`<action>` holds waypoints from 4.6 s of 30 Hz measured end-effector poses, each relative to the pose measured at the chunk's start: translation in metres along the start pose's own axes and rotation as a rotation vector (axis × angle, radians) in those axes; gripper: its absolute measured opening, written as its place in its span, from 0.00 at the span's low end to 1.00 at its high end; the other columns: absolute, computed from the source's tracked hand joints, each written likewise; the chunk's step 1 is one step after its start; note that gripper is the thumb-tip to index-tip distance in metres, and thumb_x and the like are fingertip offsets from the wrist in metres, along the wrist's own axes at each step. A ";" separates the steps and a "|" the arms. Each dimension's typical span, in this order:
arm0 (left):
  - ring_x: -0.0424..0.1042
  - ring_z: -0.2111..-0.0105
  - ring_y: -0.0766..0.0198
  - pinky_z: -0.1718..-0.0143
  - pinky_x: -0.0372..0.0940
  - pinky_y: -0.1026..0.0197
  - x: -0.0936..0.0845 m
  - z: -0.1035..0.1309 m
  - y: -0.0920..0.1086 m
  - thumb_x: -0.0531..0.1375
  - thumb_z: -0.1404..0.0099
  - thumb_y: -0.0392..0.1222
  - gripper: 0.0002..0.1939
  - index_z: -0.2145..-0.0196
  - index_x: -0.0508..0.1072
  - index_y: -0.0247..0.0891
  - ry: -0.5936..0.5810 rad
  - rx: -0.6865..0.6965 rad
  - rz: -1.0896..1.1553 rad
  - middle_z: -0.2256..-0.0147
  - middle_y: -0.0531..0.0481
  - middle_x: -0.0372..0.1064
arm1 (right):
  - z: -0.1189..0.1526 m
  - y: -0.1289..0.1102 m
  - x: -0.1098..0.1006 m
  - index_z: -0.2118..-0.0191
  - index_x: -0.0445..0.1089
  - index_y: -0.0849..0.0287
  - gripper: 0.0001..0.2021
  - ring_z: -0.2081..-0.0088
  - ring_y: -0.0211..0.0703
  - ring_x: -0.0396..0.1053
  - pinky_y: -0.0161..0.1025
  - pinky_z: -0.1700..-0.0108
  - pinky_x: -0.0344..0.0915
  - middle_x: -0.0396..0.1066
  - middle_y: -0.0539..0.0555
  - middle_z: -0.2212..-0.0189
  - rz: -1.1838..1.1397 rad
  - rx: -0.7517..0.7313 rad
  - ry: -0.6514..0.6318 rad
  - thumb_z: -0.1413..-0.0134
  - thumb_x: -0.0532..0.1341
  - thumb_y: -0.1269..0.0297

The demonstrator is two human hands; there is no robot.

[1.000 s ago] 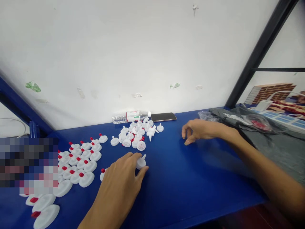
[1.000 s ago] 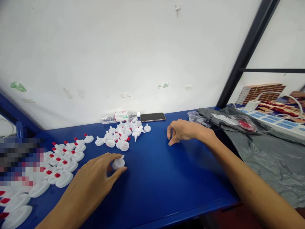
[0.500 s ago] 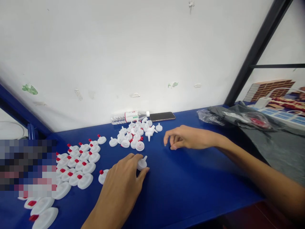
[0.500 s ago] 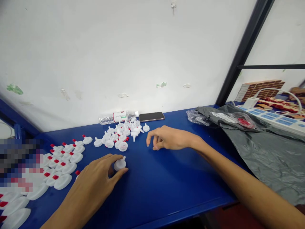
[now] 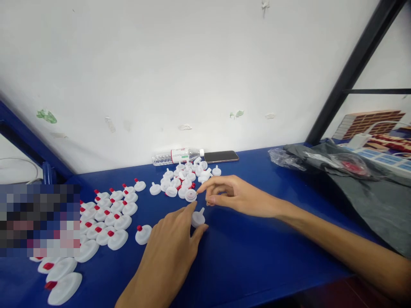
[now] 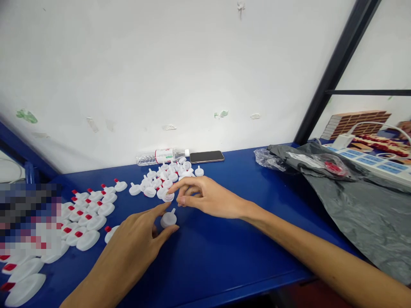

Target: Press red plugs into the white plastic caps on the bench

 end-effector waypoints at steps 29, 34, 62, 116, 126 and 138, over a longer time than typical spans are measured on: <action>0.76 0.61 0.48 0.59 0.63 0.52 0.002 0.007 0.002 0.54 0.28 0.54 0.35 0.28 0.49 0.47 0.007 -0.015 0.119 0.60 0.46 0.79 | -0.002 0.017 0.025 0.57 0.81 0.55 0.07 0.58 0.40 0.77 0.34 0.55 0.72 0.81 0.51 0.61 -0.265 -0.029 0.272 0.40 0.68 0.63; 0.76 0.59 0.47 0.58 0.63 0.51 0.002 0.007 0.002 0.57 0.30 0.54 0.38 0.28 0.48 0.50 -0.002 -0.057 0.075 0.60 0.47 0.79 | -0.002 0.019 0.031 0.57 0.80 0.56 0.06 0.59 0.41 0.77 0.35 0.55 0.72 0.80 0.51 0.61 -0.240 -0.023 0.255 0.38 0.66 0.64; 0.80 0.60 0.48 0.64 0.65 0.54 -0.006 0.007 0.003 0.59 0.31 0.49 0.41 0.27 0.42 0.54 0.058 -0.034 0.191 0.61 0.52 0.81 | 0.002 0.008 0.024 0.57 0.82 0.53 0.07 0.61 0.44 0.80 0.37 0.57 0.73 0.82 0.48 0.63 0.065 -0.078 0.281 0.42 0.70 0.64; 0.78 0.56 0.49 0.58 0.68 0.50 -0.009 0.005 0.001 0.54 0.27 0.45 0.15 0.48 0.76 0.44 0.139 0.010 0.047 0.56 0.46 0.77 | -0.005 0.010 0.006 0.40 0.71 0.49 0.16 0.45 0.47 0.71 0.47 0.41 0.66 0.75 0.53 0.46 0.574 -0.264 0.295 0.27 0.54 0.65; 0.78 0.55 0.47 0.58 0.69 0.49 0.001 0.004 -0.001 0.51 0.26 0.42 0.14 0.55 0.77 0.41 -0.003 -0.035 -0.108 0.54 0.45 0.77 | -0.009 0.026 0.023 0.31 0.58 0.53 0.27 0.34 0.46 0.58 0.50 0.34 0.58 0.65 0.55 0.35 0.944 -0.316 -0.016 0.32 0.51 0.78; 0.78 0.57 0.49 0.59 0.70 0.50 0.000 0.003 -0.001 0.51 0.26 0.42 0.15 0.50 0.76 0.44 -0.020 -0.051 -0.142 0.54 0.45 0.76 | -0.010 0.029 0.016 0.51 0.71 0.53 0.05 0.54 0.43 0.73 0.43 0.48 0.63 0.78 0.49 0.55 0.796 -0.310 0.167 0.30 0.60 0.64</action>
Point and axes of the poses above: each hand's wrist, its own z-axis away from the middle knuckle, its own x-axis out of the palm, y = z × x, the point moved 4 cm from there along -z, towards the middle knuckle
